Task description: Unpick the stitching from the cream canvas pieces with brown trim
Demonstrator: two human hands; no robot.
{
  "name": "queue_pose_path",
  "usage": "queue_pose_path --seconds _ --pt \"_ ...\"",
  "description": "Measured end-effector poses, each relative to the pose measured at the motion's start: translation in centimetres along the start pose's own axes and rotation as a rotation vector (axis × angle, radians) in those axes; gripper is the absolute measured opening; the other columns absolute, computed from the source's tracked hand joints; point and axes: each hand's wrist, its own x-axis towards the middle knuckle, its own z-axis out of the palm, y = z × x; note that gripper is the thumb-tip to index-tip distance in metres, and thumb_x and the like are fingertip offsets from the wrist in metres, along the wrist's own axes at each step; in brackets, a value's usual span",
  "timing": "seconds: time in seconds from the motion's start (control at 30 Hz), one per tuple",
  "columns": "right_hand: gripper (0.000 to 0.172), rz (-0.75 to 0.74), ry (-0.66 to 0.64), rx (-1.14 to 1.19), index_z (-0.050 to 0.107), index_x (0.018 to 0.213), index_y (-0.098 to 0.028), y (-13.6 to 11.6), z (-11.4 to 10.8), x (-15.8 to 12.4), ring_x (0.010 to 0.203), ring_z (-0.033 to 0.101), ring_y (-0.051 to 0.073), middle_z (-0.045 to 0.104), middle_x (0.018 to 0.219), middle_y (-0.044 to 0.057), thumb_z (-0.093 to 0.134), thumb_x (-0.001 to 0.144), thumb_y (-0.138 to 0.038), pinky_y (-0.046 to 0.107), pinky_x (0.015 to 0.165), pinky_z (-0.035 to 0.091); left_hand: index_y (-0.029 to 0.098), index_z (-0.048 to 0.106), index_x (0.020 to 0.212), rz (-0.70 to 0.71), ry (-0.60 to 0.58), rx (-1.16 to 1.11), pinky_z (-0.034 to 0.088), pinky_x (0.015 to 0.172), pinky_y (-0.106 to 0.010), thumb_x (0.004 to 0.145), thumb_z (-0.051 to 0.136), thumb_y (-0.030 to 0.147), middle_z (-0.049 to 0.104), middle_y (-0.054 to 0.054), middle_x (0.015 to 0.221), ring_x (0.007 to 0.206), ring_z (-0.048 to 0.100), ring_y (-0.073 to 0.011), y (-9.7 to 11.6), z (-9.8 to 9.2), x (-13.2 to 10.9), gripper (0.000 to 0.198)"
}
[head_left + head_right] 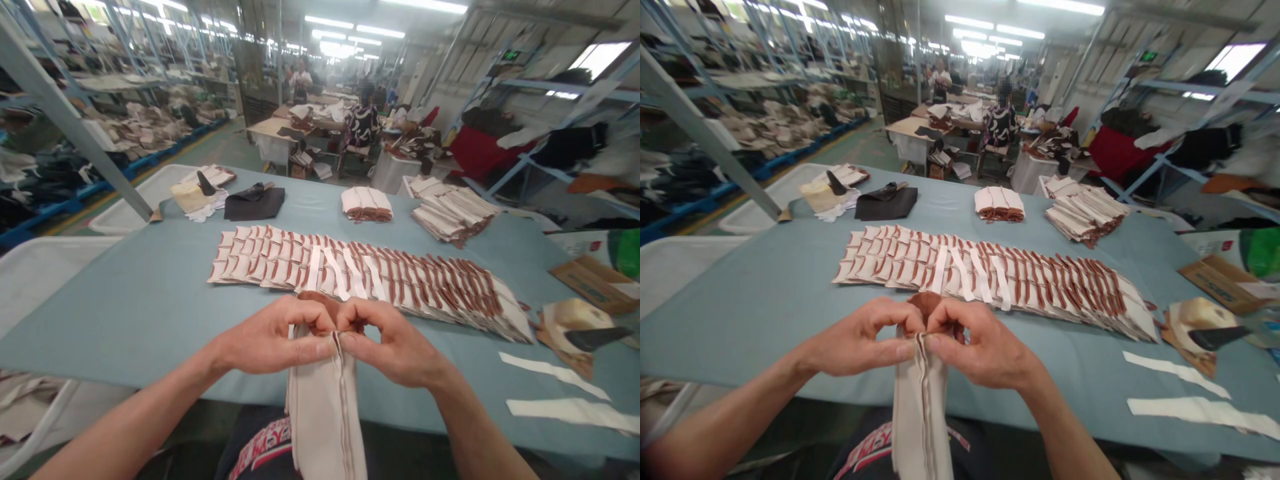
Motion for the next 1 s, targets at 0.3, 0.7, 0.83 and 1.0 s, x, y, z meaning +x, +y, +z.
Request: queue_pose_path --seconds 0.3,0.7,0.83,1.0 --pt "0.020 0.019 -0.020 0.021 0.055 0.077 -0.020 0.3 -0.7 -0.8 0.066 0.046 0.012 0.053 0.075 -0.004 0.068 0.082 -0.034 0.024 0.061 0.037 0.014 0.062 0.079 -0.078 -0.019 -0.054 0.040 0.065 -0.020 0.095 0.061 0.024 0.056 0.002 0.073 0.068 0.047 -0.0105 -0.1 0.9 0.9 0.019" --pt "0.015 0.083 -0.025 -0.007 0.056 0.075 -0.020 0.0 -1.1 -0.7 0.064 0.047 0.012 0.055 0.071 -0.002 0.062 0.087 -0.026 0.025 0.058 0.037 0.014 0.063 0.072 -0.167 0.036 -0.044 0.037 0.059 -0.021 0.090 0.067 0.031 0.056 0.001 0.070 0.065 0.046 -0.0111 0.9 1.3 1.7 0.025" --pt "0.020 0.092 -0.027 -0.022 0.058 0.078 -0.019 0.5 -1.2 -0.8 0.064 0.047 0.012 0.056 0.071 -0.003 0.064 0.093 -0.032 0.025 0.057 0.037 0.014 0.061 0.069 -0.247 0.029 -0.072 0.033 0.055 -0.021 0.093 0.066 0.042 0.051 0.001 0.067 0.062 0.042 -0.0104 0.8 1.0 2.0 0.038" --pt "0.017 0.158 -0.013 -0.063 0.060 0.081 -0.019 0.8 -1.4 -0.1 0.067 0.052 0.013 0.059 0.074 -0.002 0.064 0.092 -0.030 0.025 0.058 0.038 0.014 0.059 0.072 -0.330 -0.099 -0.071 0.030 0.055 -0.022 0.098 0.059 0.047 0.045 0.003 0.068 0.062 0.037 -0.0102 0.1 -0.4 2.1 0.041"
